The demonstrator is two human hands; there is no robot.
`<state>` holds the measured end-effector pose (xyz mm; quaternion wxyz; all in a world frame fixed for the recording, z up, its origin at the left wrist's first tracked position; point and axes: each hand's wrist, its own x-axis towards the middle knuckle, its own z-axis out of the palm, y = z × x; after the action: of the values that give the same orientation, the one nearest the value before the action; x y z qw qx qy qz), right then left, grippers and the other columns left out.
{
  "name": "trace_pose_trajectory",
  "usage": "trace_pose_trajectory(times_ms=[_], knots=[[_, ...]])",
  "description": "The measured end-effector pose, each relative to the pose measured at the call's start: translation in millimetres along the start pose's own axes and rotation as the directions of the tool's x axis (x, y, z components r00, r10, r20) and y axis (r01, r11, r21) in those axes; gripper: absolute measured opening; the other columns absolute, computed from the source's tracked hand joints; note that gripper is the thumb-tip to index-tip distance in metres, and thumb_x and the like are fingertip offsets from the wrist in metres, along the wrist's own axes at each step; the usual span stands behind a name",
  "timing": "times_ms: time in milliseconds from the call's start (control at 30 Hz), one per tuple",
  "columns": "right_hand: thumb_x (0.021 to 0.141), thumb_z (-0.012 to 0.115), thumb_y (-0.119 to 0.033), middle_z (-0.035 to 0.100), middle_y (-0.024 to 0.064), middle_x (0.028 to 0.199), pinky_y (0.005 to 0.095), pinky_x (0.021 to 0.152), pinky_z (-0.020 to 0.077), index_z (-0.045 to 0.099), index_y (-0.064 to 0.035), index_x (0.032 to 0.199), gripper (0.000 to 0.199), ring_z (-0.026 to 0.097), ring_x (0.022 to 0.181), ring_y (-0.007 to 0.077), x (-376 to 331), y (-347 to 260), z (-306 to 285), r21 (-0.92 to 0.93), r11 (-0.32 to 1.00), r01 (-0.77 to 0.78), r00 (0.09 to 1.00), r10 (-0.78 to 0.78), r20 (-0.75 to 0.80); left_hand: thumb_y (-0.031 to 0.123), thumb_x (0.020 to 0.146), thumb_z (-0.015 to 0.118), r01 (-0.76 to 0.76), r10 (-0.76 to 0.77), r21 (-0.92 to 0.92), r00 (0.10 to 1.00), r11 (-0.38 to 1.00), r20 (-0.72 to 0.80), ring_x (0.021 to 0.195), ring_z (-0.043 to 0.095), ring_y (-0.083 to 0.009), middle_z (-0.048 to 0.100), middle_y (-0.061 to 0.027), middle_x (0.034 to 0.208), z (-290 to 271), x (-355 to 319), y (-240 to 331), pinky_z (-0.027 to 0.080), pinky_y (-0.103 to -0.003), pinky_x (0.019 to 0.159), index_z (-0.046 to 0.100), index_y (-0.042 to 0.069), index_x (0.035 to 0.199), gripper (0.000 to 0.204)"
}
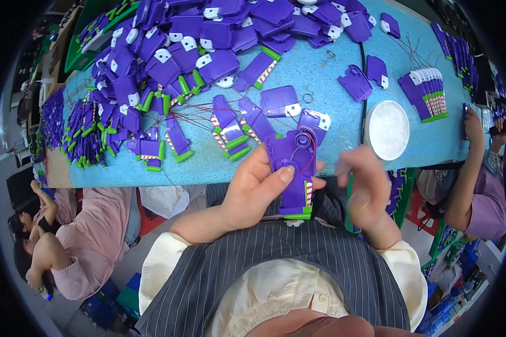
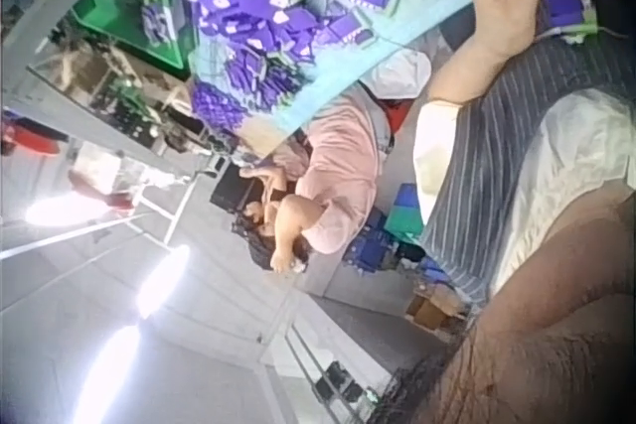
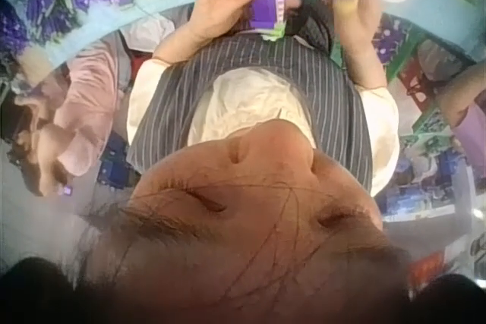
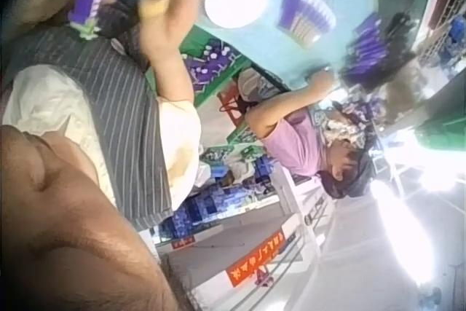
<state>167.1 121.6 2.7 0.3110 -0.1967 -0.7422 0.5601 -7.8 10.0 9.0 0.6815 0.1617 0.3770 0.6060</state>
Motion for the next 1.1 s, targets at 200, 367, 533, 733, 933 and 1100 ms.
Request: trace_pose_trajectory(times_ms=[200, 367, 533, 733, 933, 1100], knots=[[0.067, 0.071, -0.031, 0.051, 0.0058, 0.079, 0.0305, 0.051, 0.0408, 0.06, -0.012, 0.116, 0.054, 0.05, 0.063, 0.0201, 7, 8, 16, -0.618, 0.708, 0.342, 0.939, -0.229, 0.257, 0.001, 0.093, 0.034, -0.217, 0.226, 0.248, 0.974, 0.944, -0.008, 0.116, 0.05, -0.0268, 0.047, -0.0228, 0.126, -2, -5, -12, 0.042, -0.038, 0.097, 0.03, -0.004, 0.13, 0.037], [0.072, 0.069, -0.022, 0.046, 0.0018, 0.054, 0.0303, 0.044, 0.0389, 0.056, -0.0053, 0.121, 0.053, 0.049, 0.044, 0.0178, -2, 13, 38, -0.514, 0.828, 0.224, 0.969, -0.131, 0.211, 0.003, 0.095, 0.037, -0.326, 0.333, 0.271, 0.943, 0.906, 0.02, 0.115, 0.049, -0.0195, 0.049, -0.0178, 0.124, -9, -5, -23, 0.04, -0.033, 0.098, 0.029, -0.004, 0.13, 0.037], [0.076, 0.066, -0.013, 0.056, 0.0067, 0.06, 0.0331, 0.047, 0.0424, 0.056, -0.0024, 0.12, 0.046, 0.055, 0.049, 0.0225, 11, 7, 20, -0.15, 0.987, 0.053, 0.931, 0.005, 0.365, 0.007, 0.096, 0.037, -0.178, 0.177, 0.091, 0.984, 0.98, 0.018, 0.114, 0.051, -0.023, 0.049, -0.0187, 0.123, -18, -12, -22, 0.041, -0.035, 0.097, 0.027, -0.001, 0.132, 0.038], [0.076, 0.065, -0.008, 0.06, 0.0095, 0.077, 0.0385, 0.058, 0.0467, 0.056, 0.0005, 0.11, 0.036, 0.059, 0.064, 0.0302, 33, 26, 10, -0.61, 0.786, -0.102, 0.993, 0.12, -0.01, 0.009, 0.095, 0.042, 0.135, -0.135, -0.02, 0.991, 0.991, -0.019, 0.102, 0.059, -0.0242, 0.053, -0.0167, 0.118, -18, -21, -15, 0.048, -0.035, 0.086, 0.028, 0.002, 0.132, 0.04], [0.078, 0.062, -0.003, 0.057, 0.0109, 0.083, 0.0318, 0.056, 0.0454, 0.051, -0.0005, 0.101, 0.026, 0.059, 0.065, 0.0253, 10, 8, 4, -0.541, 0.824, -0.17, 0.982, 0.188, -0.022, -0.003, 0.089, 0.045, 0.26, -0.26, 0.045, 0.965, 0.965, 0.013, 0.106, 0.057, -0.024, 0.051, -0.016, 0.121, -23, -27, -24, 0.048, -0.034, 0.086, 0.028, 0.003, 0.134, 0.048], [0.079, 0.06, 0.004, 0.049, 0.0136, 0.109, 0.018, 0.052, 0.0436, 0.054, 0.0047, 0.105, 0.027, 0.055, 0.066, 0.0081, -6, 3, 10, 0.414, 0.79, -0.453, 0.891, 0.39, 0.231, -0.009, 0.085, 0.044, 0.199, -0.208, 0.177, 0.978, 0.964, 0.034, 0.112, 0.054, -0.0212, 0.049, -0.0146, 0.123, -14, -22, -22, 0.044, -0.034, 0.095, 0.027, 0.003, 0.134, 0.053]])
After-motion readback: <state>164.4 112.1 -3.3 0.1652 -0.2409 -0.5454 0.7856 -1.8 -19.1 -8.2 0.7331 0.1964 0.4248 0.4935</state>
